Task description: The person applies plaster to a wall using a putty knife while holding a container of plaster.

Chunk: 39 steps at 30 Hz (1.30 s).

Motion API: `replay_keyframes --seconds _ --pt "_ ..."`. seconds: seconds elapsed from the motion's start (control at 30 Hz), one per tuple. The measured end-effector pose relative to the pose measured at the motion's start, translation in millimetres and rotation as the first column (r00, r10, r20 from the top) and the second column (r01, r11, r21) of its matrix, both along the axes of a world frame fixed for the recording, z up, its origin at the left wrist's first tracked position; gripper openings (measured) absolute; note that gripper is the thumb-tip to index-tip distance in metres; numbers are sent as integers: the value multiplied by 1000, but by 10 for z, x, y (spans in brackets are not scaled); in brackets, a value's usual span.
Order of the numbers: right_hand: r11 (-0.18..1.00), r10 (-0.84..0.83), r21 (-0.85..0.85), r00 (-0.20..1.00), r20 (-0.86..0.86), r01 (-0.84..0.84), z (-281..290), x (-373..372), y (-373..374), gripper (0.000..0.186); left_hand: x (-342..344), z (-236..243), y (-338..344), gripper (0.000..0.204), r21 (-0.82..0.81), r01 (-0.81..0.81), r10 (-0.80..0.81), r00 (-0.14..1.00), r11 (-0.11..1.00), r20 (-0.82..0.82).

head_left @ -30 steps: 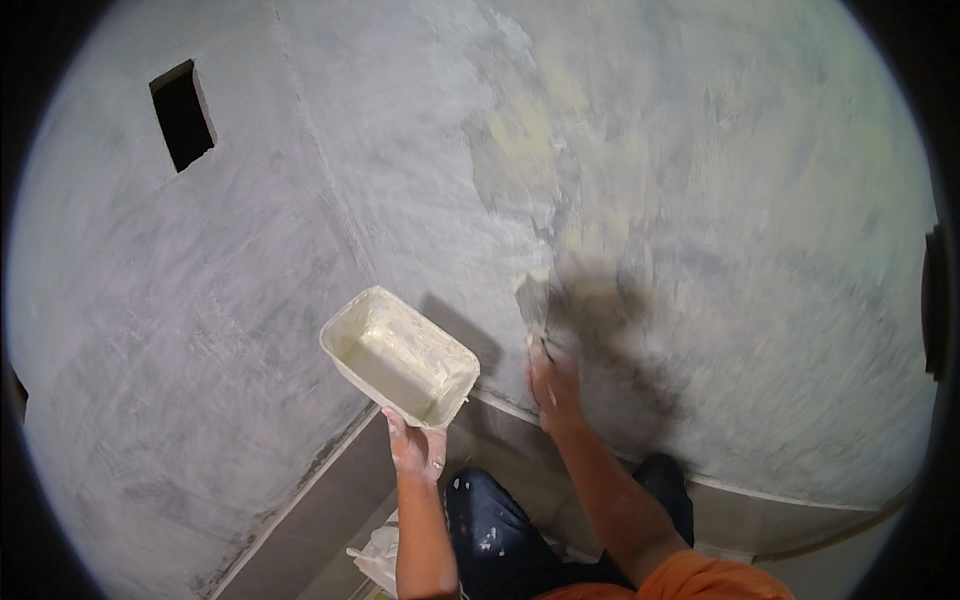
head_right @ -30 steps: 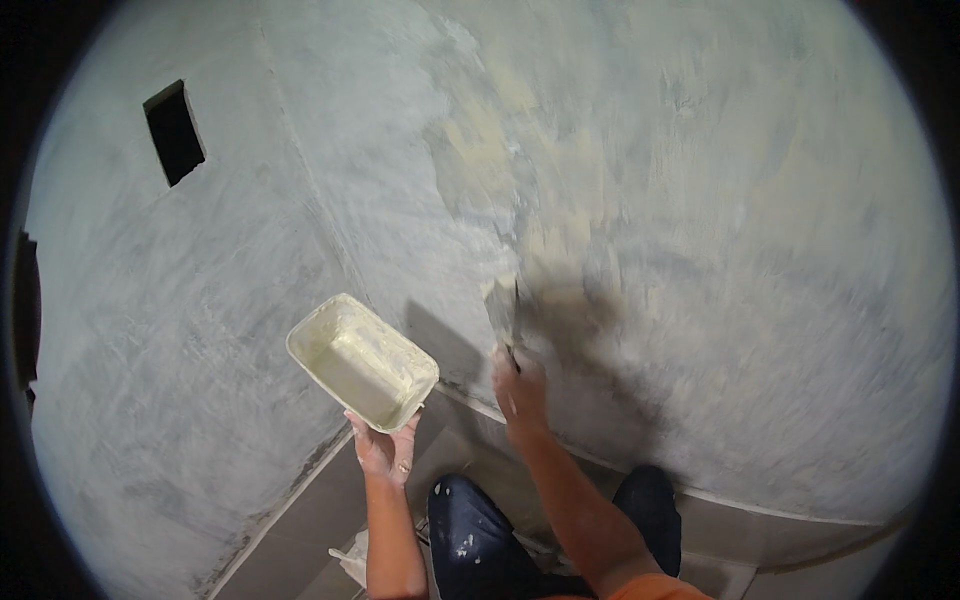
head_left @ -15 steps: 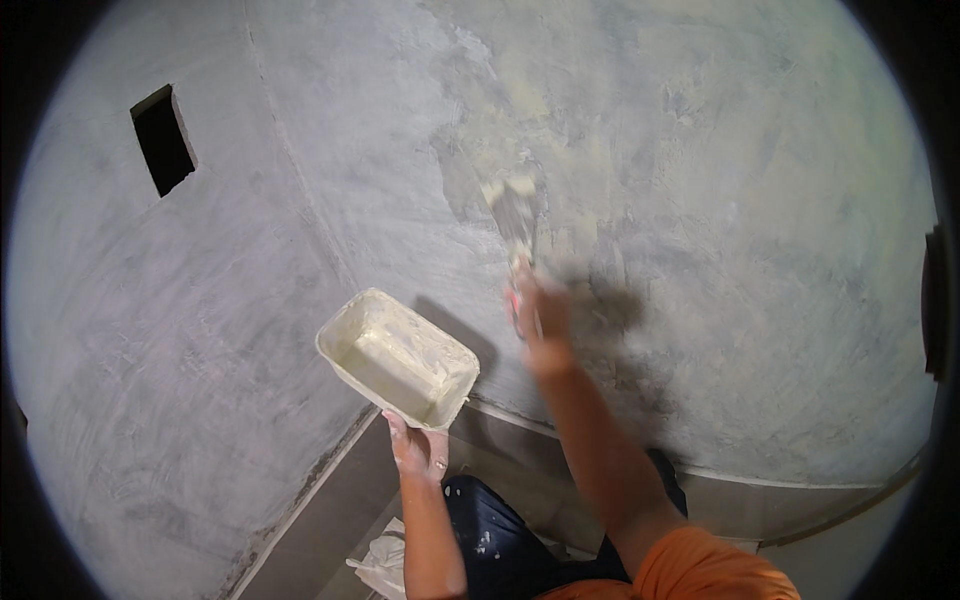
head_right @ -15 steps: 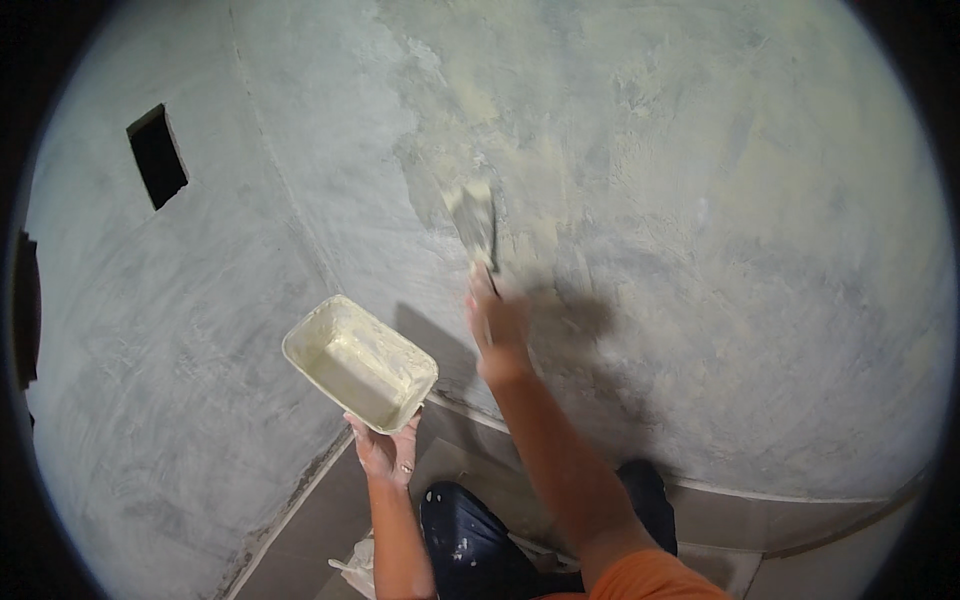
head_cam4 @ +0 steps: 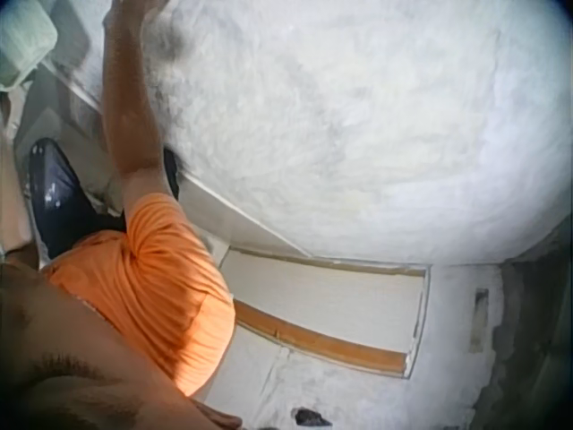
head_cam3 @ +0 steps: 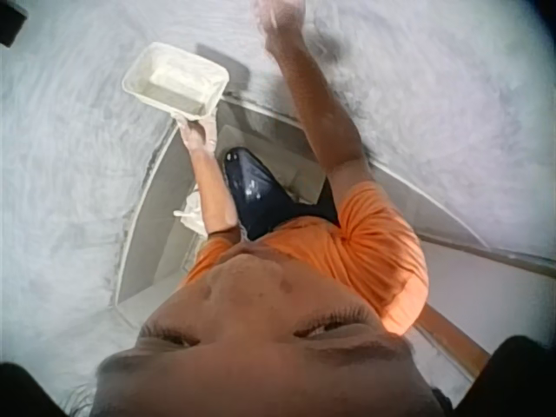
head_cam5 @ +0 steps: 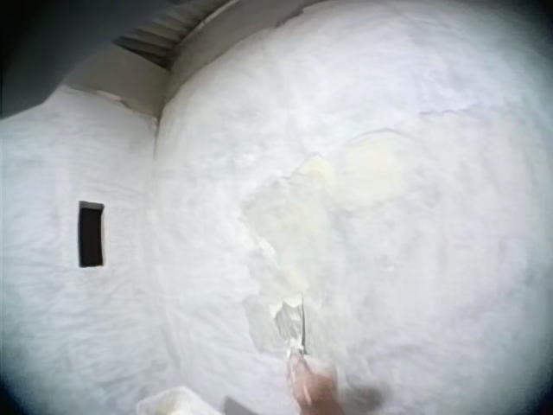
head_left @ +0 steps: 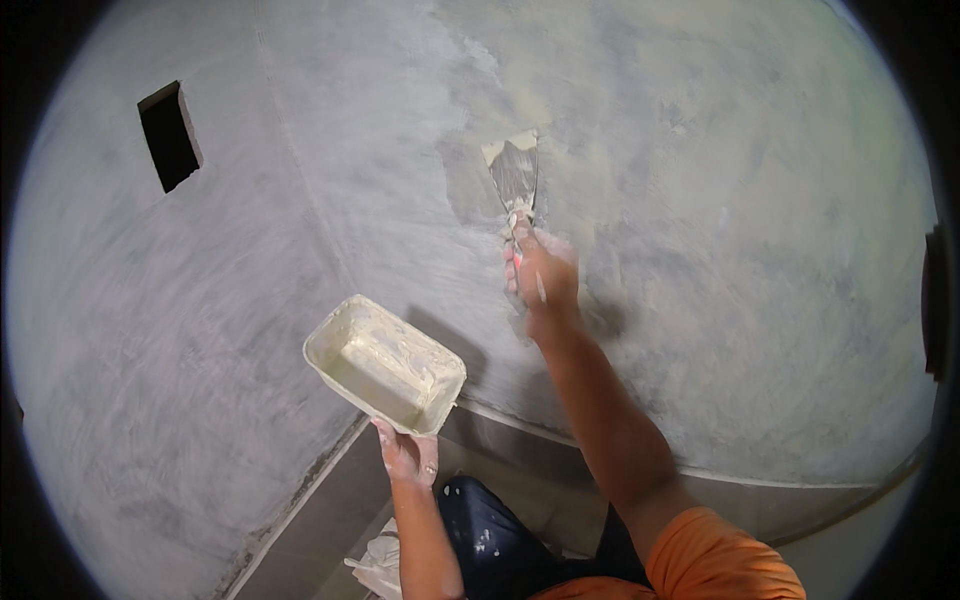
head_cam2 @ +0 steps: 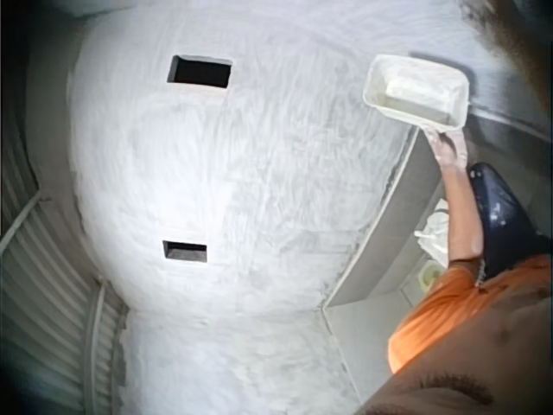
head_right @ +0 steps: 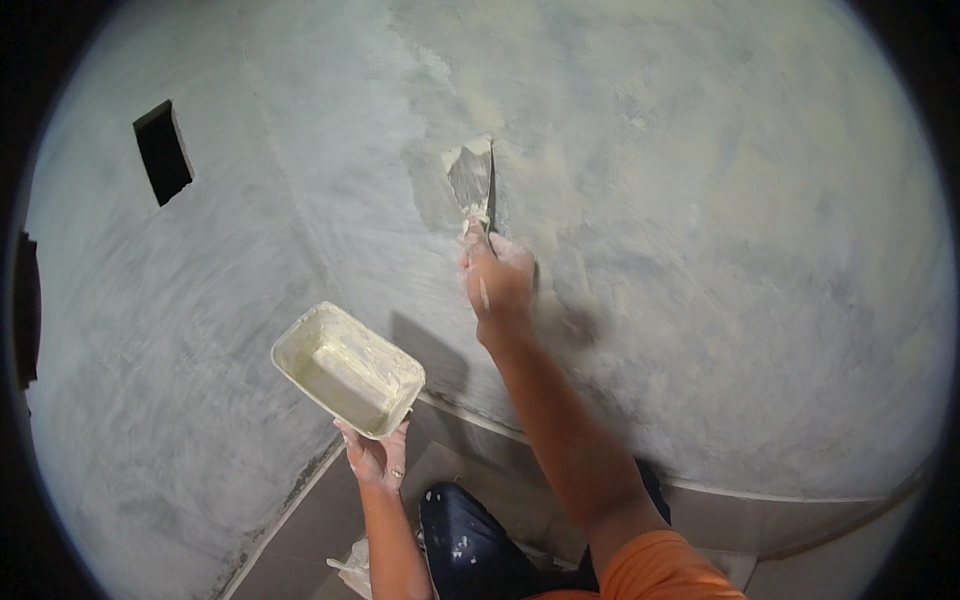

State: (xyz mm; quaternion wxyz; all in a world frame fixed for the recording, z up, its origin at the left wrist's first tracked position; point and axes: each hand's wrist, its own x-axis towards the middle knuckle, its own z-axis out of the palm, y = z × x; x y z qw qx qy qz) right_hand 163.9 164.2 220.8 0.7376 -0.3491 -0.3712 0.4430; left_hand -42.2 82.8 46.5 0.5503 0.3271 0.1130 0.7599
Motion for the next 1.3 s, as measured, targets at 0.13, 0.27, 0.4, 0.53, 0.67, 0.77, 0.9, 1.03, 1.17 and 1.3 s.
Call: replay_keyframes --seconds 0.13,0.27,0.4,0.53,0.67,0.77,0.9,1.03,1.17,1.3 --pt "987 -145 -51 986 86 150 -392 -28 -46 34 -2 -14 -5 92 -25 8 -7 1000 1000 15" --pt "969 -136 -206 990 28 139 -1391 -120 -267 31 21 -21 13 91 -17 -1 1 1000 1000 17" --pt "922 -43 -382 997 57 61 -1897 -267 -333 30 -28 -59 13 89 -12 -58 58 998 998 25" --pt "979 -176 142 961 212 148 -1918 -240 450 29 21 -110 110 87 -8 -91 91 996 996 10" --pt "975 78 186 975 209 -118 -466 -412 453 31 -82 -42 -41 85 -28 -106 106 994 994 13" --pt "976 -2 214 976 219 -46 -296 -337 591 34 42 43 -53 84 -34 -64 65 998 997 19" --pt "979 -197 10 942 272 202 -1182 -298 559 33 66 -35 -8 83 -101 12 -3 996 995 89" --pt "860 -303 -153 728 616 487 -2113 -180 -85 32 75 -12 -65 81 -116 43 -32 995 992 97" --pt "857 -271 -191 734 623 478 -2119 -138 -277 33 -46 -216 -21 76 -135 -55 65 995 989 71" --pt "934 -349 175 693 632 311 -1746 -275 10 29 -96 -271 -67 73 -174 -57 76 991 983 106"
